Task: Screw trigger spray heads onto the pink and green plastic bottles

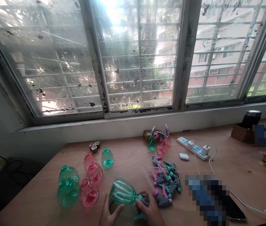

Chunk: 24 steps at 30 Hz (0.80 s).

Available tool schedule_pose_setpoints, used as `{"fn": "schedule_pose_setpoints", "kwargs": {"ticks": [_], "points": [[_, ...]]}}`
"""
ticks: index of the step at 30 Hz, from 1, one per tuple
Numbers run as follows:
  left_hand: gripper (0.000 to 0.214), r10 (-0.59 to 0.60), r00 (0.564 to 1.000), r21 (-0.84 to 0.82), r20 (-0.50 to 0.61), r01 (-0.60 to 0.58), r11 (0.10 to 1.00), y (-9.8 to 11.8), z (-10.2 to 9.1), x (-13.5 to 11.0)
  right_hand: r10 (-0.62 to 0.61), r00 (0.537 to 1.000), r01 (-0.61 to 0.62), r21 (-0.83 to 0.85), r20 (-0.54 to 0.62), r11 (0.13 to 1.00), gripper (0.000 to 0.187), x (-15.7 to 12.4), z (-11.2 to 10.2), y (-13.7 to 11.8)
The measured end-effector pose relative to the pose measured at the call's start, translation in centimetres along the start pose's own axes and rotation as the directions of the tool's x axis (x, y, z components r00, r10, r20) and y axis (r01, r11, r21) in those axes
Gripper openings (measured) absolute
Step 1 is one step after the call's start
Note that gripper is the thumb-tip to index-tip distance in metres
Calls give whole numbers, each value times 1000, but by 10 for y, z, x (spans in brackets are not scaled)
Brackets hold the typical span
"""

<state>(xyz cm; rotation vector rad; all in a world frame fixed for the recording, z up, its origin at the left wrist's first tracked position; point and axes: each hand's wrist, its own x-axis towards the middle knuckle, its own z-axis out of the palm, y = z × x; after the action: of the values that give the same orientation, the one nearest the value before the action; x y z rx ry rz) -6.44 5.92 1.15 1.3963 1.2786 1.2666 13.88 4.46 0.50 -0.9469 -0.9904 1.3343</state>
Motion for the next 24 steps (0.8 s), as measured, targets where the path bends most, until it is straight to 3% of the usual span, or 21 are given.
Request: {"fn": "schedule_pose_setpoints", "kwargs": {"ticks": [13,20,24], "points": [[71,36,999,-25,-16,-36,999,-3,1,2,9,1000,-10,-27,-19,1000,42,-1,0,-2],[70,-17,1000,-44,16,18,999,0,0,-1,-6,1000,5,-15,-13,1000,41,-4,1,-2],[66,-9,1000,-79,-30,7,997,-2,1,1,-8,1000,8,-27,-9,1000,39,-4,1,-3]]}}
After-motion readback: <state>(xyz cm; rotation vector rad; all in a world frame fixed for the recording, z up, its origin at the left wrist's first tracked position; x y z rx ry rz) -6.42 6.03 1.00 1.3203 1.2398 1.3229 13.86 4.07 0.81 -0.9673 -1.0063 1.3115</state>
